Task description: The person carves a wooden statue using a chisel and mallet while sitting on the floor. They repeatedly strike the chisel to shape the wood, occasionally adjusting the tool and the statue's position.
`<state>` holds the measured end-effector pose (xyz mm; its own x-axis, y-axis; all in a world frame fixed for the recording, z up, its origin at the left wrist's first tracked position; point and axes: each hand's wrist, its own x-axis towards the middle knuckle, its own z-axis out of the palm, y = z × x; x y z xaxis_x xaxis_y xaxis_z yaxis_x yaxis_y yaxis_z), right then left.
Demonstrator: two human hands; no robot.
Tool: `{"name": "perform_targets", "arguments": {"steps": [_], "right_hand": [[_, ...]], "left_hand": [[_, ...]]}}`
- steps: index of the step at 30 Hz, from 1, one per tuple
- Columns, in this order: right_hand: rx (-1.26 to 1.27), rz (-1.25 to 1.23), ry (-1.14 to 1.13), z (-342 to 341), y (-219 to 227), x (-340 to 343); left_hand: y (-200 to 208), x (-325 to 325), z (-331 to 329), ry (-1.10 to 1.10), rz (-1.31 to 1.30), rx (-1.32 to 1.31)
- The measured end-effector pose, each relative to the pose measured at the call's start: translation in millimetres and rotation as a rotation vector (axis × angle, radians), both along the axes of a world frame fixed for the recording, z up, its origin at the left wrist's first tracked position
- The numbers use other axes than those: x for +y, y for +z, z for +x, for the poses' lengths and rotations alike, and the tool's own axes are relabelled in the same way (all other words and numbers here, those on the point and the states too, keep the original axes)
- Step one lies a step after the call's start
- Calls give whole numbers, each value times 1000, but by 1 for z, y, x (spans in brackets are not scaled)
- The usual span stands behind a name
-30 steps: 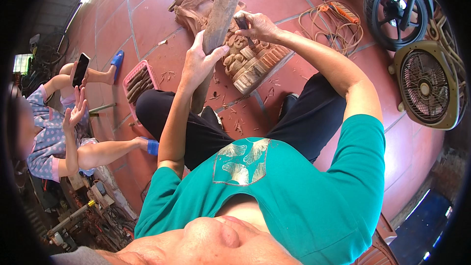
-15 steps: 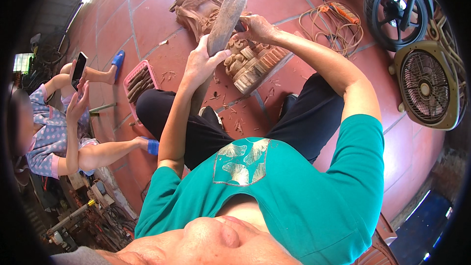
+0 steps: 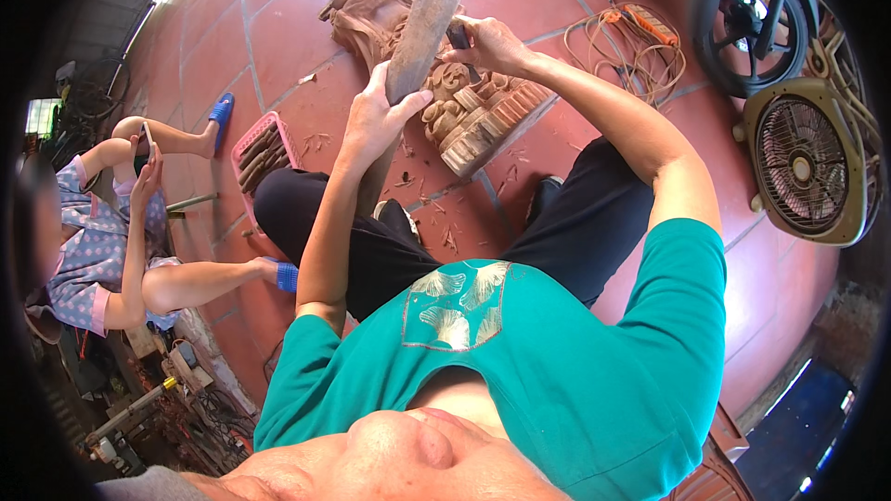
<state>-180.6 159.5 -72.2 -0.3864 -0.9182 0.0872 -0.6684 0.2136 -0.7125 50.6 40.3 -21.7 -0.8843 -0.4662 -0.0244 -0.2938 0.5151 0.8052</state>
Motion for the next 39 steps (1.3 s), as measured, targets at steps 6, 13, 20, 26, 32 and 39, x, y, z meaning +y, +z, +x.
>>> {"name": "perform_targets", "arguments": {"steps": [6, 13, 20, 26, 32, 39], "right_hand": [[87, -68, 77, 5, -10, -8], [163, -84, 154, 12, -12, -15], [136, 38, 144, 17, -1, -17], [262, -157, 161, 12, -17, -16], [116, -54, 106, 11, -10, -14], [173, -63, 16, 1, -20, -13]], "left_hand": [[9, 1, 1, 4, 83, 47], [6, -2, 4, 14, 137, 128], [11, 0, 6, 75, 153, 138], [3, -4, 4, 12, 75, -11], [-2, -1, 4, 27, 109, 63], [-5, -6, -1, 5, 167, 37]]}}
